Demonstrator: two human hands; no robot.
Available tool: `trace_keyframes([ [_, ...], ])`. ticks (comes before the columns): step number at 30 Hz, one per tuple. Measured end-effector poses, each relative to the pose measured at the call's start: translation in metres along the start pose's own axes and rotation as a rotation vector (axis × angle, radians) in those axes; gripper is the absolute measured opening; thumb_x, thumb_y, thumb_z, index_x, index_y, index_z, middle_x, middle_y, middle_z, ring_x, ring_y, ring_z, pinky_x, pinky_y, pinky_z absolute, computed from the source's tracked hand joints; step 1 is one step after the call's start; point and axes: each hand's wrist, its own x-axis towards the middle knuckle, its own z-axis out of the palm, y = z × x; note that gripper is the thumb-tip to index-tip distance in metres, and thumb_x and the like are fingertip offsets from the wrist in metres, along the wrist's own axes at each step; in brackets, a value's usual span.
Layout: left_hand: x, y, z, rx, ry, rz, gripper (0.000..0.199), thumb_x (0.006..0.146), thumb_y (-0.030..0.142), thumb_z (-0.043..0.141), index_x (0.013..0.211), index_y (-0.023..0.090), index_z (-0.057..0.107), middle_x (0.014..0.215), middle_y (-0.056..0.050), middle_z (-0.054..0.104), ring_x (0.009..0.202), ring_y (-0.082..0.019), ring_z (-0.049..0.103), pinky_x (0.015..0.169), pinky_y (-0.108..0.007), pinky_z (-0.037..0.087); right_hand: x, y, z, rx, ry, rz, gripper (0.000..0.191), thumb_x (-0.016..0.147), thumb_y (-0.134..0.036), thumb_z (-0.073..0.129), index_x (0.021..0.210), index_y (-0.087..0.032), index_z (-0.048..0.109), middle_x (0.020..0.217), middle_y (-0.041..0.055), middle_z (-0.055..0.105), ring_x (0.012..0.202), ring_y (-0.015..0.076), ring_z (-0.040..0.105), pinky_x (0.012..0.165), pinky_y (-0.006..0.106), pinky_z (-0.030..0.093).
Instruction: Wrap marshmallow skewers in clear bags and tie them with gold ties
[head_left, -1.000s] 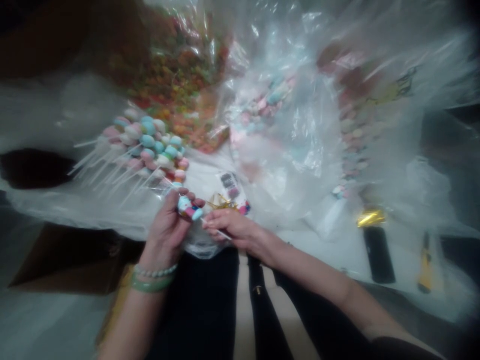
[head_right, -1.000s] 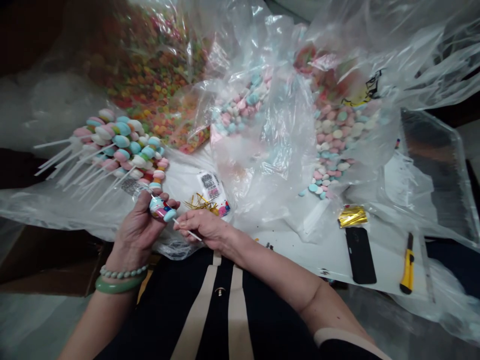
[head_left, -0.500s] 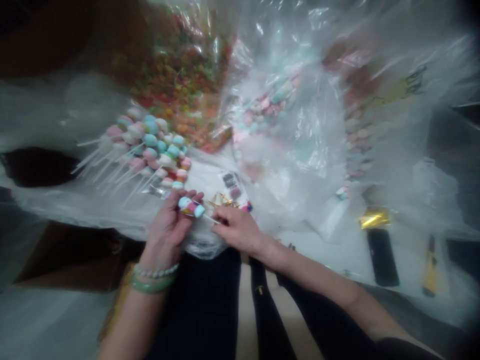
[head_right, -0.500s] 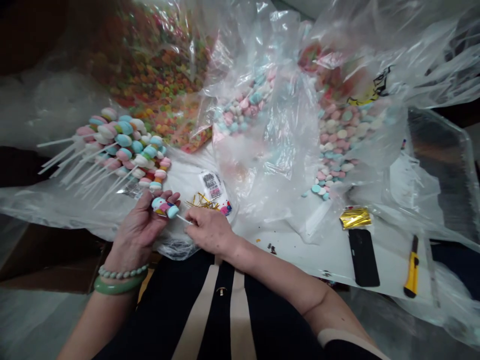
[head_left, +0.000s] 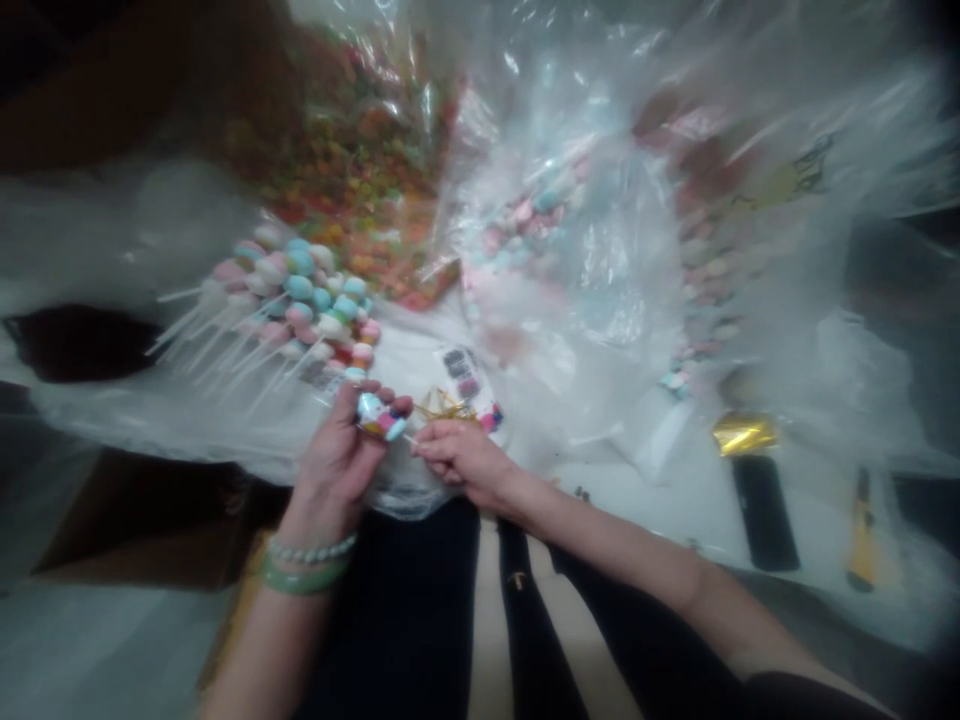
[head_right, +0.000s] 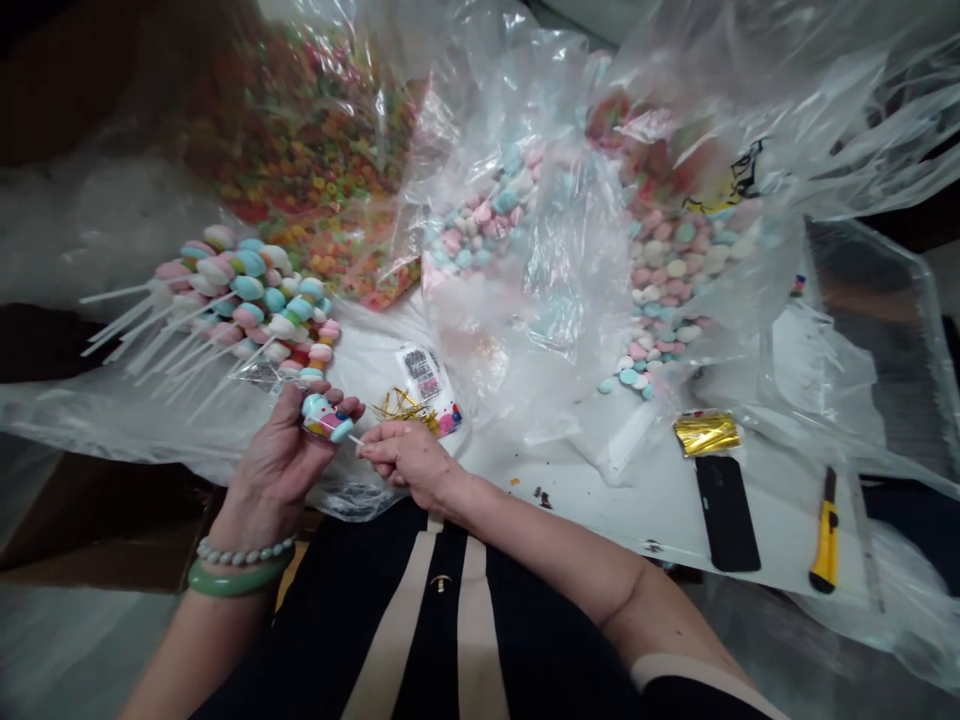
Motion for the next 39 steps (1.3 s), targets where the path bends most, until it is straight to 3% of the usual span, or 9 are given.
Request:
trace_keyframes([
  [4, -0.001, -0.003, 0.003, 0.012, -0.022, 0.035, 0.025, 0.090, 0.038, 0.067, 0.080, 0.015, 0.064, 0.070, -0.002, 0.065, 0.069, -0.016, 0.068, 0.078, -0.035, 0.060, -0.001, -0.004, 0.000, 0.005, 0.033, -0.020, 0.012, 0.062, -0.025, 0.068, 0.066, -0.017, 0.059, 0.042, -0.0101, 0.040, 0.039, 0.0047, 0.024, 0.042, 0.021, 0.011],
  [10, -0.003, -0.001, 0.009, 0.032, 0.001, 0.013, 0.028, 0.095, 0.037, 0.060, 0.079, 0.014, 0.064, 0.067, -0.002, 0.064, 0.065, -0.016, 0.067, 0.074, -0.034, 0.061, -0.006, -0.013, 0.008, -0.206, 0.110, -0.212, 0.007, 0.066, -0.022, 0.063, 0.062, -0.018, 0.059, 0.046, -0.0087, 0.045, 0.045, 0.0066, 0.035, 0.047, 0.020, 0.025],
  [16, 0.000, 0.007, 0.005, 0.042, 0.086, -0.024, 0.020, 0.093, 0.016, 0.060, 0.074, 0.012, 0.064, 0.070, -0.004, 0.067, 0.071, -0.017, 0.071, 0.070, -0.029, 0.061, -0.004, -0.020, 0.000, -0.120, 0.086, -0.135, 0.009, 0.064, -0.024, 0.065, 0.063, -0.018, 0.059, 0.042, -0.0094, 0.042, 0.042, 0.0059, 0.030, 0.045, 0.021, 0.019],
  [19, 0.001, 0.005, 0.004, 0.040, 0.065, 0.001, 0.014, 0.089, 0.018, 0.067, 0.076, 0.013, 0.065, 0.072, -0.003, 0.068, 0.073, -0.017, 0.071, 0.074, -0.030, 0.061, -0.003, -0.022, 0.001, -0.114, 0.081, -0.120, 0.008, 0.064, -0.023, 0.065, 0.062, -0.018, 0.059, 0.041, -0.0095, 0.042, 0.041, 0.0059, 0.030, 0.044, 0.021, 0.019],
  [25, -0.003, -0.007, 0.009, 0.028, 0.002, 0.088, 0.019, 0.087, 0.030, 0.072, 0.079, 0.015, 0.063, 0.075, -0.003, 0.068, 0.076, -0.017, 0.070, 0.085, -0.036, 0.060, -0.003, -0.022, 0.006, -0.276, 0.127, -0.143, 0.010, 0.070, -0.016, 0.060, 0.061, -0.019, 0.057, 0.045, -0.0085, 0.045, 0.045, 0.0080, 0.038, 0.049, 0.021, 0.031],
  [29, -0.005, -0.007, 0.014, 0.028, 0.056, 0.000, 0.024, 0.091, 0.034, 0.067, 0.079, 0.013, 0.064, 0.078, -0.006, 0.069, 0.079, -0.020, 0.071, 0.083, -0.039, 0.061, -0.002, -0.015, 0.002, -0.487, 0.185, -0.275, 0.012, 0.075, -0.015, 0.058, 0.064, -0.020, 0.058, 0.056, -0.0065, 0.053, 0.057, 0.0105, 0.049, 0.058, 0.022, 0.039],
  [32, -0.004, 0.001, 0.013, 0.018, 0.080, -0.030, 0.017, 0.088, 0.027, 0.069, 0.079, 0.013, 0.066, 0.082, -0.007, 0.071, 0.084, -0.022, 0.072, 0.080, -0.037, 0.061, -0.003, -0.011, 0.000, -0.776, 0.207, -0.432, 0.014, 0.080, -0.015, 0.058, 0.068, -0.021, 0.060, 0.068, -0.0049, 0.061, 0.070, 0.0122, 0.057, 0.069, 0.023, 0.041],
  [39, -0.003, 0.006, 0.013, -0.041, 0.114, 0.082, 0.006, 0.087, 0.016, 0.069, 0.082, 0.015, 0.066, 0.075, 0.000, 0.068, 0.073, -0.014, 0.069, 0.078, -0.028, 0.060, -0.010, -0.007, 0.003, -1.331, 0.231, -0.619, 0.018, 0.090, -0.018, 0.052, 0.076, -0.019, 0.062, 0.077, 0.0022, 0.068, 0.073, 0.0150, 0.059, 0.066, 0.026, 0.037],
])
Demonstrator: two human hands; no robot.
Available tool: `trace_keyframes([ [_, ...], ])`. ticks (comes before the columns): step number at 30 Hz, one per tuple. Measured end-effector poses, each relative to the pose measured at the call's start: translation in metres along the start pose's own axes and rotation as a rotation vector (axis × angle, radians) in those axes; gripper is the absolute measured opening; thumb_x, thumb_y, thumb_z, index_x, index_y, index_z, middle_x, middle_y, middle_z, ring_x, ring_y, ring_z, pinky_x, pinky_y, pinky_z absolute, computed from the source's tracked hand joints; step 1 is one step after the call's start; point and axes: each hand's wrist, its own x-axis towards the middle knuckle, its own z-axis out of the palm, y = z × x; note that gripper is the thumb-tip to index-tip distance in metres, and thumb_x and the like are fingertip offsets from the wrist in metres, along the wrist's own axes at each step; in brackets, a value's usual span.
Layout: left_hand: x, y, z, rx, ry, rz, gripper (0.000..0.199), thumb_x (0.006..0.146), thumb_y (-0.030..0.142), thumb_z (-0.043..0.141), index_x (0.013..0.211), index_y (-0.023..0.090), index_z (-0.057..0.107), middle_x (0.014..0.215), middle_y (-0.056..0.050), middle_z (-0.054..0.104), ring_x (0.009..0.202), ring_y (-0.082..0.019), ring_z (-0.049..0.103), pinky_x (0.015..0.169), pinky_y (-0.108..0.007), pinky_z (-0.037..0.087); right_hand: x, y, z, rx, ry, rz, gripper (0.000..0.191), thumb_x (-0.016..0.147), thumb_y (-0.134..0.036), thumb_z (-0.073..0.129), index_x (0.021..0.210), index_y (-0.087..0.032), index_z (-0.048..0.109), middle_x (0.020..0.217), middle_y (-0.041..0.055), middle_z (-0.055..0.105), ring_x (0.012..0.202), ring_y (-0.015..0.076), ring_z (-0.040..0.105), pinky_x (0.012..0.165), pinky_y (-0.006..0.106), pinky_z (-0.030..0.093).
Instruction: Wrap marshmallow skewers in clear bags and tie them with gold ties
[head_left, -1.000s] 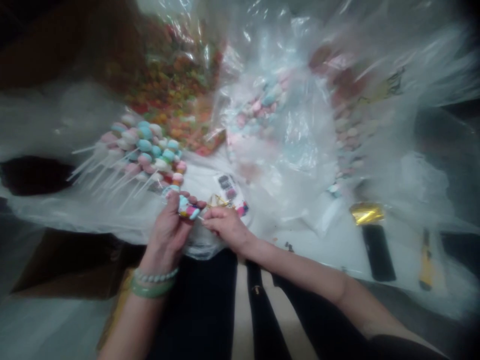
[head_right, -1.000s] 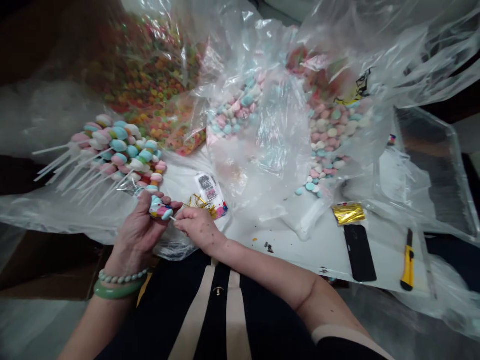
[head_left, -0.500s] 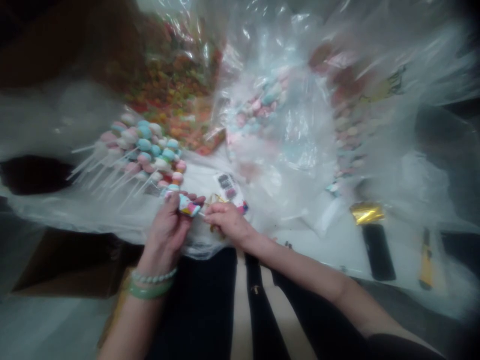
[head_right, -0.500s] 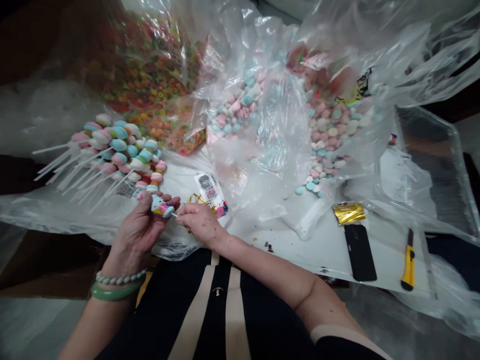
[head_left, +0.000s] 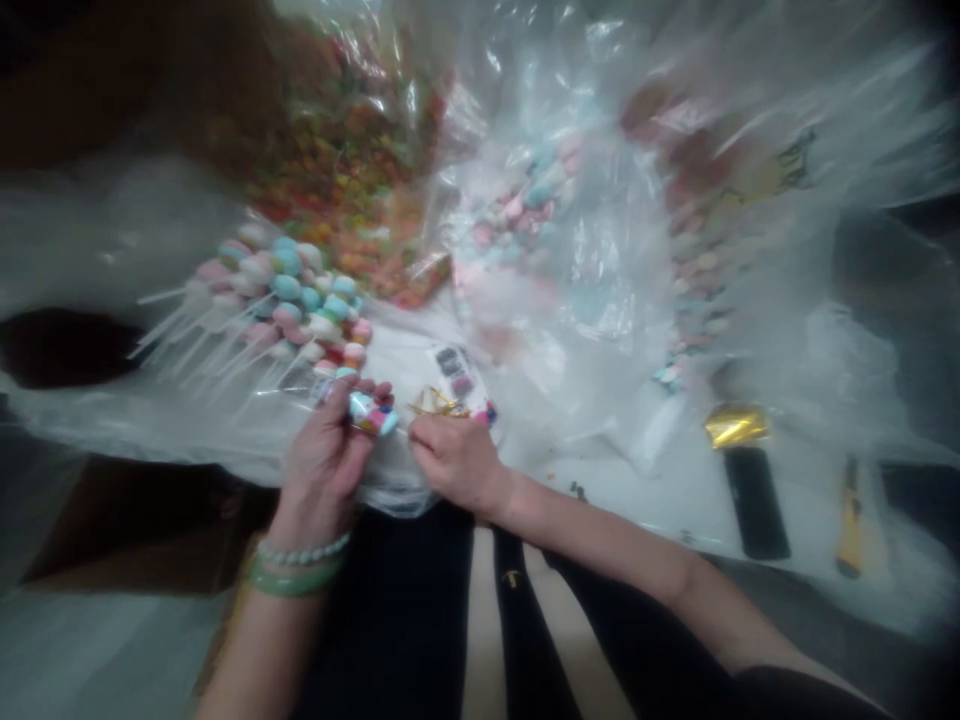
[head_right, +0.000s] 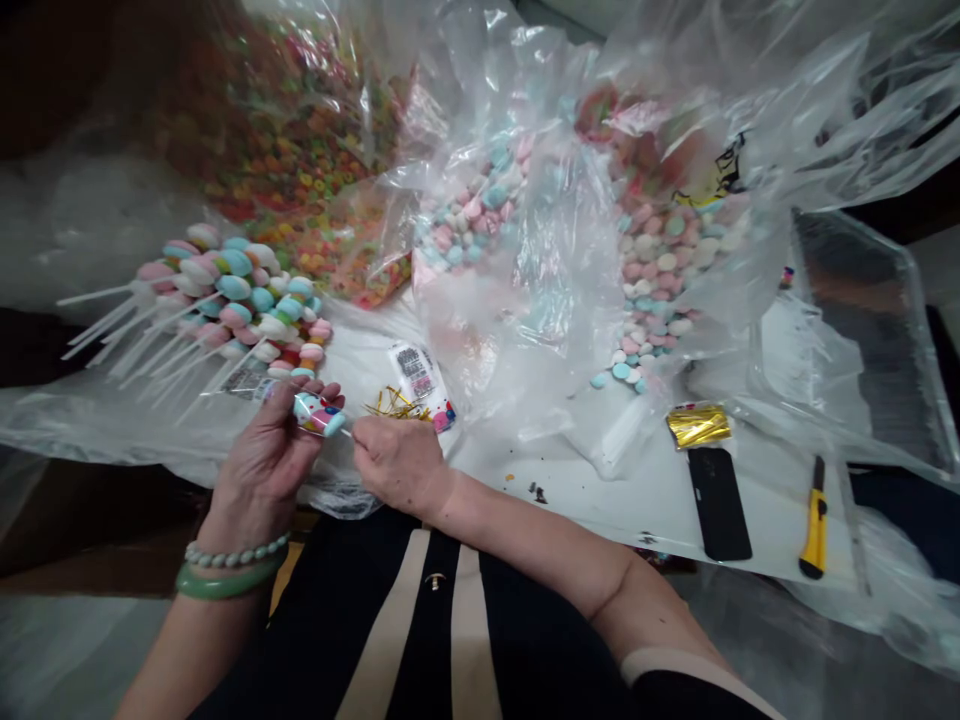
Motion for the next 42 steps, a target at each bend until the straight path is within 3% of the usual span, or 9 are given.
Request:
trace_keyframes([
  [5, -0.004, -0.013, 0.005, -0.022, -0.044, 0.010, 0.016, 0.089, 0.027, 0.070, 0.080, 0.015, 0.063, 0.073, -0.001, 0.065, 0.071, -0.014, 0.066, 0.082, -0.033, 0.060, 0.000, -0.003, 0.005, -0.032, 0.015, -0.057, 0.014, 0.090, -0.020, 0.054, 0.079, -0.019, 0.062, 0.079, 0.0042, 0.069, 0.071, 0.0159, 0.060, 0.064, 0.027, 0.036],
  [11, -0.006, -0.020, 0.002, -0.006, -0.055, -0.082, 0.018, 0.090, 0.027, 0.068, 0.078, 0.014, 0.065, 0.074, -0.003, 0.066, 0.072, -0.015, 0.066, 0.081, -0.031, 0.058, 0.007, 0.005, 0.010, 0.175, 0.032, 0.100, 0.012, 0.089, -0.018, 0.056, 0.081, -0.023, 0.064, 0.085, -0.0005, 0.071, 0.084, 0.0161, 0.065, 0.075, 0.025, 0.043],
  [15, -0.007, -0.024, -0.002, 0.066, -0.117, -0.145, 0.017, 0.083, 0.025, 0.076, 0.077, 0.011, 0.069, 0.074, -0.005, 0.068, 0.072, -0.015, 0.065, 0.076, -0.027, 0.056, 0.010, 0.007, 0.010, 0.259, 0.053, 0.159, 0.014, 0.091, -0.019, 0.055, 0.081, -0.024, 0.064, 0.082, -0.0032, 0.069, 0.081, 0.0145, 0.064, 0.075, 0.024, 0.043],
  [24, -0.009, -0.030, -0.005, 0.182, -0.191, -0.111, 0.034, 0.062, 0.024, 0.090, 0.084, 0.011, 0.068, 0.073, -0.002, 0.068, 0.069, -0.013, 0.063, 0.069, -0.023, 0.054, 0.010, 0.018, 0.004, 0.191, 0.042, 0.046, 0.016, 0.092, -0.018, 0.057, 0.094, -0.022, 0.072, 0.094, 0.0028, 0.071, 0.093, 0.0176, 0.064, 0.084, 0.027, 0.045],
  [29, -0.010, -0.023, -0.010, 0.356, -0.171, -0.019, 0.046, 0.061, 0.023, 0.089, 0.098, 0.014, 0.064, 0.065, 0.002, 0.063, 0.052, -0.011, 0.057, 0.051, -0.020, 0.046, 0.005, 0.026, 0.002, 0.308, 0.069, 0.121, 0.035, 0.085, -0.011, 0.057, 0.114, -0.026, 0.069, 0.099, 0.0005, 0.073, 0.096, 0.0183, 0.065, 0.091, 0.030, 0.048],
  [34, -0.015, -0.030, -0.003, 0.277, -0.230, -0.136, 0.041, 0.066, 0.021, 0.086, 0.099, 0.014, 0.063, 0.055, 0.006, 0.054, 0.040, -0.005, 0.045, 0.042, -0.015, 0.034, 0.007, 0.018, 0.003, 0.322, 0.135, 0.118, 0.056, 0.084, -0.012, 0.053, 0.139, -0.022, 0.054, 0.096, 0.0010, 0.072, 0.086, 0.0171, 0.065, 0.087, 0.028, 0.049],
  [37, -0.016, -0.035, 0.000, 0.254, -0.284, -0.229, 0.025, 0.074, 0.025, 0.082, 0.076, 0.014, 0.059, 0.049, 0.007, 0.048, 0.037, -0.004, 0.038, 0.039, -0.015, 0.031, 0.010, 0.015, 0.002, 0.315, 0.148, 0.081, 0.047, 0.085, -0.010, 0.051, 0.128, -0.022, 0.062, 0.106, 0.0027, 0.073, 0.095, 0.0179, 0.066, 0.091, 0.028, 0.049],
  [39, -0.017, -0.036, 0.000, 0.240, -0.332, -0.299, 0.034, 0.077, 0.026, 0.079, 0.061, 0.015, 0.052, 0.046, 0.006, 0.043, 0.035, -0.003, 0.035, 0.037, -0.016, 0.031, 0.011, 0.016, 0.002, 0.309, 0.145, 0.049, 0.039, 0.084, -0.008, 0.050, 0.115, -0.023, 0.068, 0.108, 0.0031, 0.073, 0.102, 0.0190, 0.065, 0.094, 0.030, 0.048],
  [42, -0.019, -0.034, 0.001, 0.181, -0.332, -0.316, 0.029, 0.075, 0.021, 0.081, 0.061, 0.014, 0.056, 0.049, 0.004, 0.049, 0.038, -0.004, 0.040, 0.039, -0.017, 0.036, 0.011, 0.019, 0.003, 0.308, 0.153, -0.014, 0.036, 0.082, -0.005, 0.049, 0.103, -0.023, 0.071, 0.106, 0.0031, 0.072, 0.103, 0.0191, 0.065, 0.095, 0.031, 0.048],
])
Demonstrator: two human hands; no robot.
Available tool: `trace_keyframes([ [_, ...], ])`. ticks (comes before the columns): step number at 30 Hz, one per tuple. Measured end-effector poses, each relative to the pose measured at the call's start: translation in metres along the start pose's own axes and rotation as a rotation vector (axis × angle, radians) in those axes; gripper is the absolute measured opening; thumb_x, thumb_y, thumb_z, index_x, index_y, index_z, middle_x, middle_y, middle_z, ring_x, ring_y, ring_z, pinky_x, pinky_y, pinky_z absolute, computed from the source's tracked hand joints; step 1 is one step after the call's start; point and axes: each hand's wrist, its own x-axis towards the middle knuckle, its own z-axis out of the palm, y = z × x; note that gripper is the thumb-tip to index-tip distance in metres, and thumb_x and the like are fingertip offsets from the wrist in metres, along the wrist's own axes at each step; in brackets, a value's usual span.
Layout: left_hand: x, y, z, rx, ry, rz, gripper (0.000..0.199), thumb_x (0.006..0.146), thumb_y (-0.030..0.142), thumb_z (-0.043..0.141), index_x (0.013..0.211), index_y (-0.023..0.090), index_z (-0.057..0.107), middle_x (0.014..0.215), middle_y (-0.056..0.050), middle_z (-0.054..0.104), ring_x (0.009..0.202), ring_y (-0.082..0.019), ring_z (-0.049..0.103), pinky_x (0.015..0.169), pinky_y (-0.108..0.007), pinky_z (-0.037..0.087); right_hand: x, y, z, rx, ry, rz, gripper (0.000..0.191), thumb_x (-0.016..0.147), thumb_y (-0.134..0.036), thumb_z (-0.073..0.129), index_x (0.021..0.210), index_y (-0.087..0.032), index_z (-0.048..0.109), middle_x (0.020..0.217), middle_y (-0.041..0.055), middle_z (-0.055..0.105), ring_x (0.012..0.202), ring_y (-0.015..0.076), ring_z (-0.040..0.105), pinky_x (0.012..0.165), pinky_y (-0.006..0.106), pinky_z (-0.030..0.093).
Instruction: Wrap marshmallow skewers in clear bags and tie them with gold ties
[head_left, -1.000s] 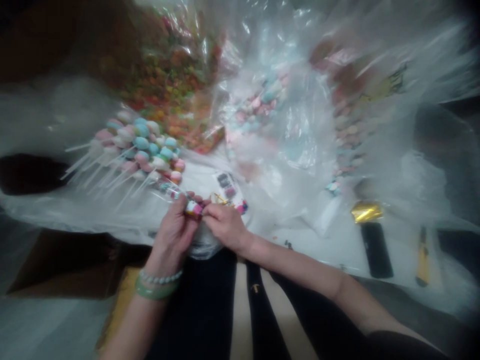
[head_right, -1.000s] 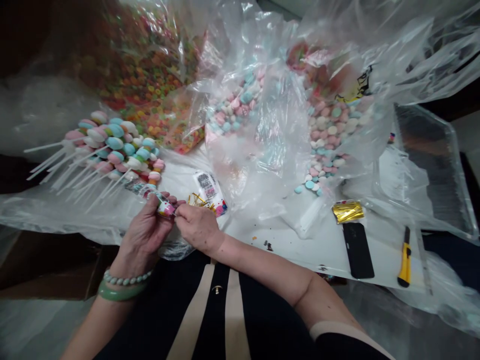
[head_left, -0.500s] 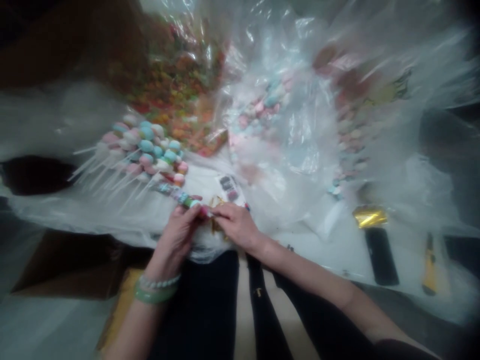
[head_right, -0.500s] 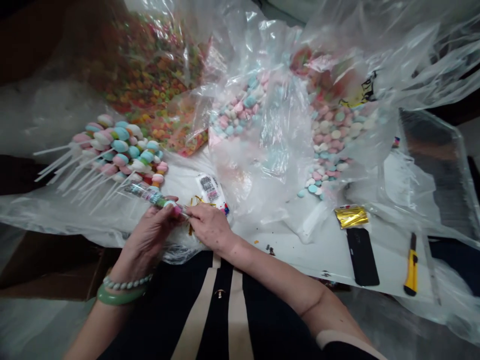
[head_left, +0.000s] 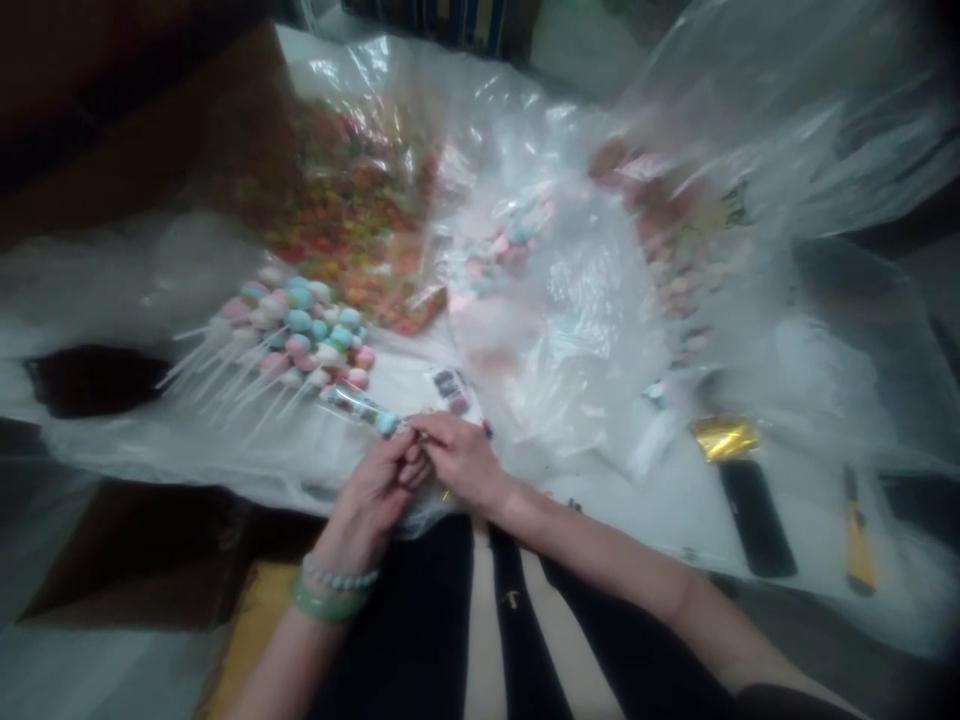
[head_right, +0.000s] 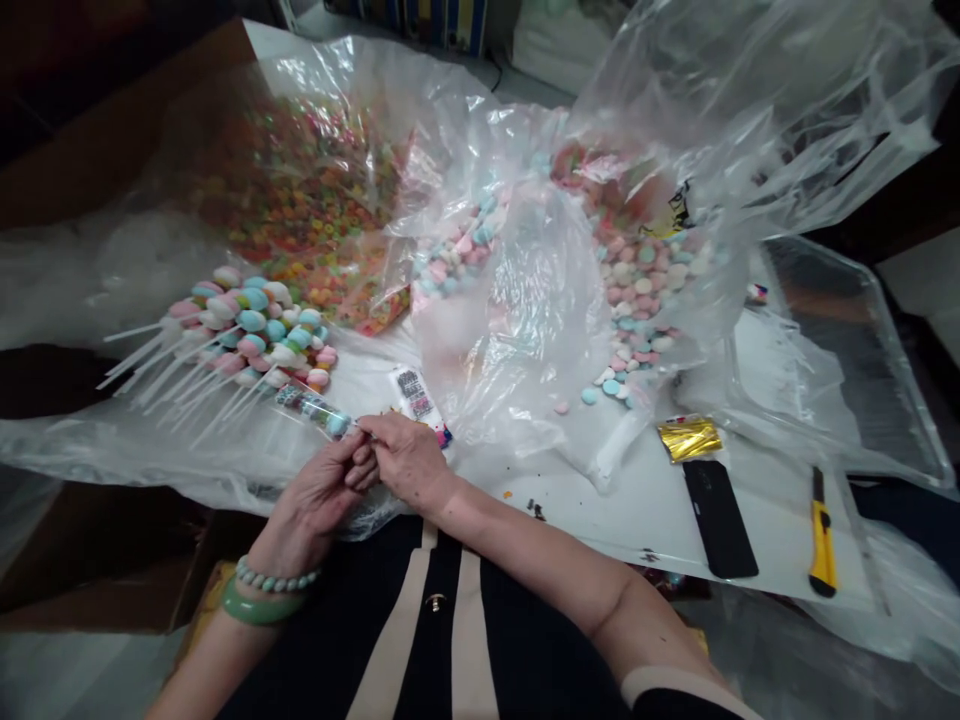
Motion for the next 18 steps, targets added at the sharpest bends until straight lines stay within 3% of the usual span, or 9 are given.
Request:
trace_keyframes([
  [3, -0.003, 0.003, 0.004, -0.070, 0.072, 0.006, 0.014, 0.076, 0.020, 0.080, 0.084, 0.013, 0.070, 0.073, -0.003, 0.068, 0.058, -0.011, 0.061, 0.052, -0.020, 0.050, -0.002, 0.004, 0.001, -0.023, 0.026, -0.057, 0.030, 0.082, -0.003, 0.049, 0.092, -0.020, 0.072, 0.096, 0.0038, 0.071, 0.094, 0.0188, 0.065, 0.088, 0.030, 0.049],
  [5, -0.004, 0.004, 0.008, -0.093, 0.142, 0.003, 0.010, 0.084, 0.021, 0.073, 0.086, 0.011, 0.072, 0.083, -0.008, 0.072, 0.069, -0.014, 0.066, 0.060, -0.023, 0.054, -0.003, 0.006, 0.003, -0.062, 0.033, -0.111, 0.026, 0.083, -0.003, 0.050, 0.086, -0.020, 0.070, 0.093, 0.0040, 0.070, 0.091, 0.0184, 0.064, 0.086, 0.029, 0.049],
  [8, -0.002, 0.005, 0.014, -0.118, 0.300, 0.050, 0.030, 0.095, 0.018, 0.057, 0.068, 0.010, 0.068, 0.071, -0.008, 0.069, 0.063, -0.014, 0.063, 0.061, -0.023, 0.054, -0.006, 0.005, 0.007, -0.147, 0.019, -0.253, 0.023, 0.089, -0.006, 0.048, 0.087, -0.019, 0.067, 0.097, 0.0051, 0.070, 0.091, 0.0169, 0.064, 0.085, 0.027, 0.049],
  [10, 0.000, 0.005, 0.015, -0.126, 0.366, 0.069, 0.039, 0.099, 0.018, 0.048, 0.066, 0.009, 0.068, 0.066, -0.008, 0.067, 0.062, -0.014, 0.063, 0.063, -0.023, 0.055, -0.008, 0.000, 0.010, -0.279, 0.038, -0.353, 0.020, 0.093, -0.009, 0.047, 0.091, -0.017, 0.065, 0.095, 0.0079, 0.070, 0.088, 0.0179, 0.063, 0.081, 0.029, 0.049],
  [15, 0.002, 0.001, 0.014, -0.135, 0.288, 0.054, 0.031, 0.100, 0.025, 0.047, 0.091, 0.009, 0.073, 0.076, -0.007, 0.070, 0.072, -0.015, 0.067, 0.071, -0.024, 0.057, -0.009, -0.021, 0.017, -0.714, 0.226, -0.473, 0.023, 0.097, -0.011, 0.043, 0.103, -0.015, 0.065, 0.089, 0.0106, 0.067, 0.081, 0.0231, 0.058, 0.074, 0.038, 0.046],
  [18, 0.001, 0.002, 0.013, -0.258, 0.155, -0.020, 0.027, 0.100, 0.024, 0.048, 0.095, 0.011, 0.071, 0.087, -0.007, 0.071, 0.082, -0.014, 0.068, 0.077, -0.023, 0.056, 0.000, -0.028, 0.014, -0.589, 0.180, -0.392, 0.024, 0.096, -0.012, 0.042, 0.090, -0.016, 0.065, 0.084, 0.0105, 0.067, 0.080, 0.0234, 0.058, 0.075, 0.039, 0.045],
])
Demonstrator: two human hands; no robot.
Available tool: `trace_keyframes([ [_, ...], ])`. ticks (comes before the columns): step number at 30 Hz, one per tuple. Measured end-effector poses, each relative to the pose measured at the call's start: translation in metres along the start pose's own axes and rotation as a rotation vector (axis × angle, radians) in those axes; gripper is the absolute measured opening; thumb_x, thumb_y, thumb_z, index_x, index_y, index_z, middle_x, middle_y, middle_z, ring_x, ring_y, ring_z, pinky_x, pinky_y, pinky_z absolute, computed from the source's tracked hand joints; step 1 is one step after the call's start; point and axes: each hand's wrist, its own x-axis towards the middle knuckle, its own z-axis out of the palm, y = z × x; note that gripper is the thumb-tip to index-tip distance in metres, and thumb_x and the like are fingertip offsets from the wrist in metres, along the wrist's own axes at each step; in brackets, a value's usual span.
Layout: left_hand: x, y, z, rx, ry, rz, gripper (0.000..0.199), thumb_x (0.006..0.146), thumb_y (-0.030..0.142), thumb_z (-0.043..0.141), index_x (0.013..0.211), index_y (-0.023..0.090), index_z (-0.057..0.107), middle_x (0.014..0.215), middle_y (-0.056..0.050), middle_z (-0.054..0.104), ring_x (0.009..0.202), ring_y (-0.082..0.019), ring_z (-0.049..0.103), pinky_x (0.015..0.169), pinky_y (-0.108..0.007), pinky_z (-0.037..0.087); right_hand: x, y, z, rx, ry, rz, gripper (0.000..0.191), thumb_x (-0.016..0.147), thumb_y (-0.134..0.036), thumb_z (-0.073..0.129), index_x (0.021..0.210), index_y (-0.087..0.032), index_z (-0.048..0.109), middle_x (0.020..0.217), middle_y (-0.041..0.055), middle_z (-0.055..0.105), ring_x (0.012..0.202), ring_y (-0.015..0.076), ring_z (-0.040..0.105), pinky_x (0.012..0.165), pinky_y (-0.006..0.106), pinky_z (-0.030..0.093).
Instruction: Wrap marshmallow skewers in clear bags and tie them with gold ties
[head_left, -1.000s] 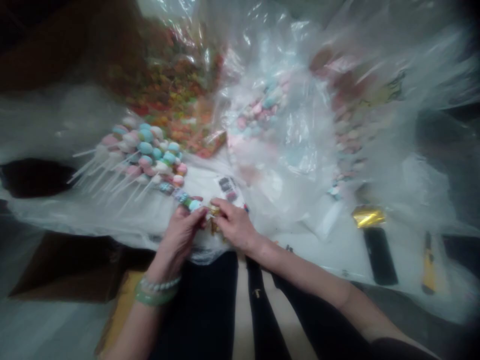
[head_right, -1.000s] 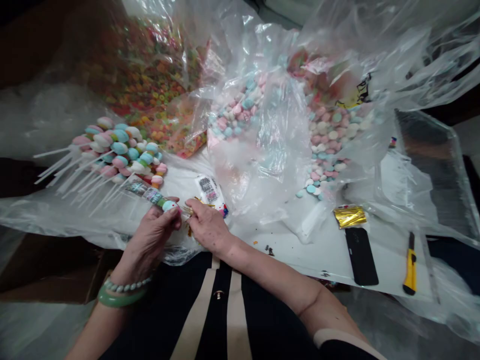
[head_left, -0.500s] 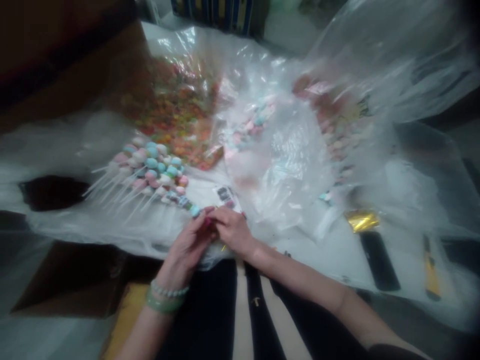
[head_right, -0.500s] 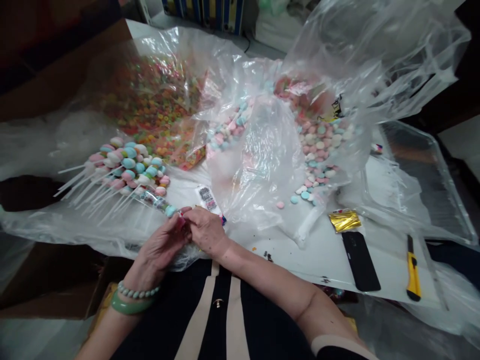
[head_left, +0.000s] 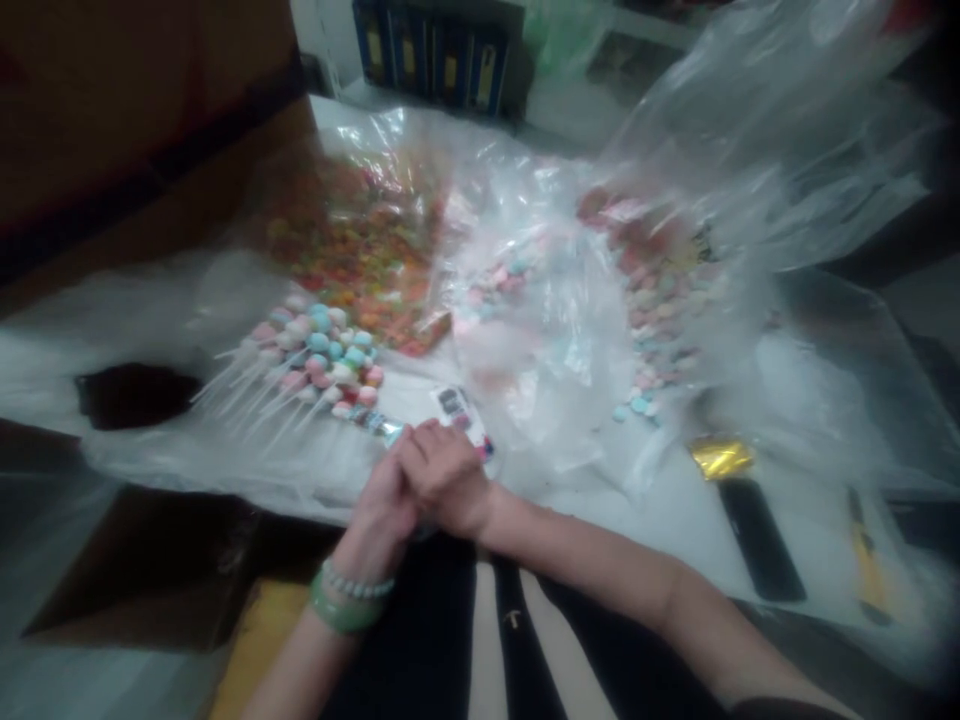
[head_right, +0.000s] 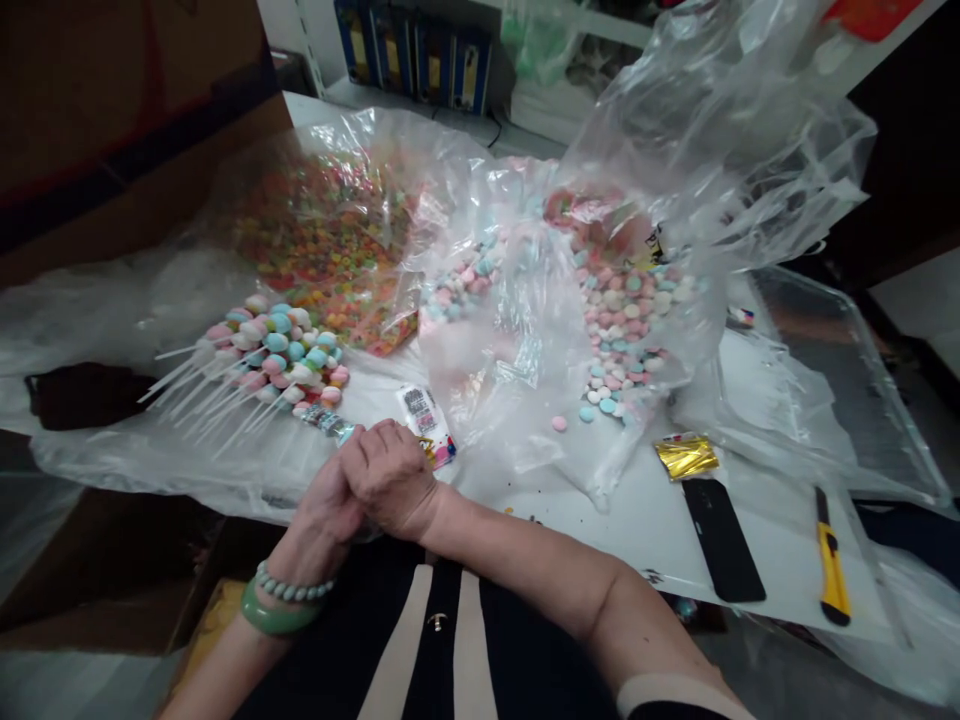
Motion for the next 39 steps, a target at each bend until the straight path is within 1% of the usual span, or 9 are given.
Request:
trace_keyframes([
  [4, -0.003, 0.005, -0.008, -0.010, -0.045, 0.054, 0.017, 0.089, 0.015, 0.063, 0.104, 0.011, 0.071, 0.096, -0.007, 0.071, 0.078, -0.014, 0.066, 0.070, -0.023, 0.056, 0.013, 0.009, 0.005, 0.791, -0.175, 0.523, 0.011, 0.084, -0.017, 0.054, 0.074, -0.020, 0.056, 0.073, 0.0019, 0.061, 0.069, 0.0167, 0.057, 0.068, 0.031, 0.046],
  [9, -0.009, 0.008, -0.026, 0.266, -0.173, 0.138, 0.050, 0.077, 0.029, 0.080, 0.124, 0.016, 0.068, 0.104, -0.010, 0.072, 0.075, -0.016, 0.065, 0.066, -0.026, 0.053, 0.011, 0.017, 0.013, 1.645, -0.409, 1.077, 0.025, 0.070, -0.029, 0.073, 0.073, -0.020, 0.051, 0.060, -0.0064, 0.049, 0.047, 0.0070, 0.040, 0.049, 0.022, 0.034],
  [12, -0.012, 0.012, -0.029, 0.536, -0.102, 0.348, 0.035, 0.075, 0.038, 0.081, 0.099, 0.014, 0.075, 0.110, -0.013, 0.072, 0.102, -0.025, 0.066, 0.088, -0.031, 0.050, 0.010, 0.022, 0.002, 1.380, -0.241, 0.982, 0.021, 0.070, -0.029, 0.074, 0.069, -0.019, 0.055, 0.067, -0.0032, 0.056, 0.059, 0.0103, 0.050, 0.057, 0.023, 0.041],
  [15, -0.013, 0.015, -0.025, 0.737, -0.010, 0.527, 0.028, 0.079, 0.042, 0.074, 0.072, 0.015, 0.070, 0.090, -0.010, 0.074, 0.091, -0.022, 0.066, 0.085, -0.029, 0.048, 0.016, 0.026, -0.012, 1.127, -0.022, 0.781, 0.017, 0.068, -0.023, 0.073, 0.082, -0.021, 0.063, 0.089, 0.0000, 0.064, 0.085, 0.0151, 0.058, 0.074, 0.026, 0.048],
  [20, -0.010, 0.011, -0.013, 0.816, -0.156, 0.295, 0.034, 0.078, 0.048, 0.069, 0.067, 0.016, 0.065, 0.054, -0.001, 0.059, 0.047, -0.014, 0.051, 0.052, -0.027, 0.041, 0.032, 0.025, -0.013, 1.569, -0.208, 0.817, 0.027, 0.071, -0.032, 0.070, 0.094, -0.022, 0.058, 0.079, -0.0019, 0.063, 0.059, 0.0124, 0.054, 0.057, 0.027, 0.046],
  [23, -0.007, 0.006, -0.013, 0.902, 0.077, 0.563, 0.026, 0.079, 0.043, 0.069, 0.072, 0.017, 0.068, 0.053, 0.002, 0.057, 0.044, -0.011, 0.047, 0.049, -0.025, 0.036, 0.037, 0.026, -0.005, 1.600, 0.038, 0.887, 0.031, 0.066, -0.027, 0.072, 0.090, -0.021, 0.055, 0.076, -0.0033, 0.062, 0.064, 0.0114, 0.056, 0.063, 0.025, 0.047],
  [26, -0.004, 0.009, -0.022, 0.966, 0.242, 0.751, 0.019, 0.079, 0.038, 0.069, 0.074, 0.019, 0.069, 0.055, 0.003, 0.057, 0.045, -0.010, 0.045, 0.046, -0.024, 0.033, 0.029, 0.041, -0.003, 1.490, 0.008, 0.813, 0.026, 0.071, -0.031, 0.068, 0.091, -0.020, 0.056, 0.083, -0.0016, 0.063, 0.072, 0.0131, 0.060, 0.074, 0.028, 0.049],
  [33, 0.001, 0.025, -0.034, 0.622, 0.239, 0.569, 0.019, 0.071, 0.031, 0.069, 0.064, 0.018, 0.059, 0.044, 0.006, 0.042, 0.038, -0.006, 0.031, 0.039, -0.021, 0.021, -0.030, 0.102, -0.007, 0.510, -0.198, 0.620, 0.013, 0.080, -0.013, 0.048, 0.073, -0.022, 0.056, 0.080, 0.0002, 0.057, 0.087, 0.0187, 0.055, 0.086, 0.033, 0.044],
  [39, 0.000, 0.015, -0.020, 0.554, 0.117, 0.362, 0.018, 0.069, 0.031, 0.067, 0.064, 0.018, 0.055, 0.041, 0.008, 0.037, 0.033, -0.004, 0.025, 0.036, -0.019, 0.017, -0.051, 0.086, 0.005, 0.148, -0.322, 0.376, 0.015, 0.091, -0.015, 0.051, 0.088, -0.020, 0.064, 0.100, 0.0052, 0.060, 0.084, 0.0167, 0.052, 0.073, 0.026, 0.041],
])
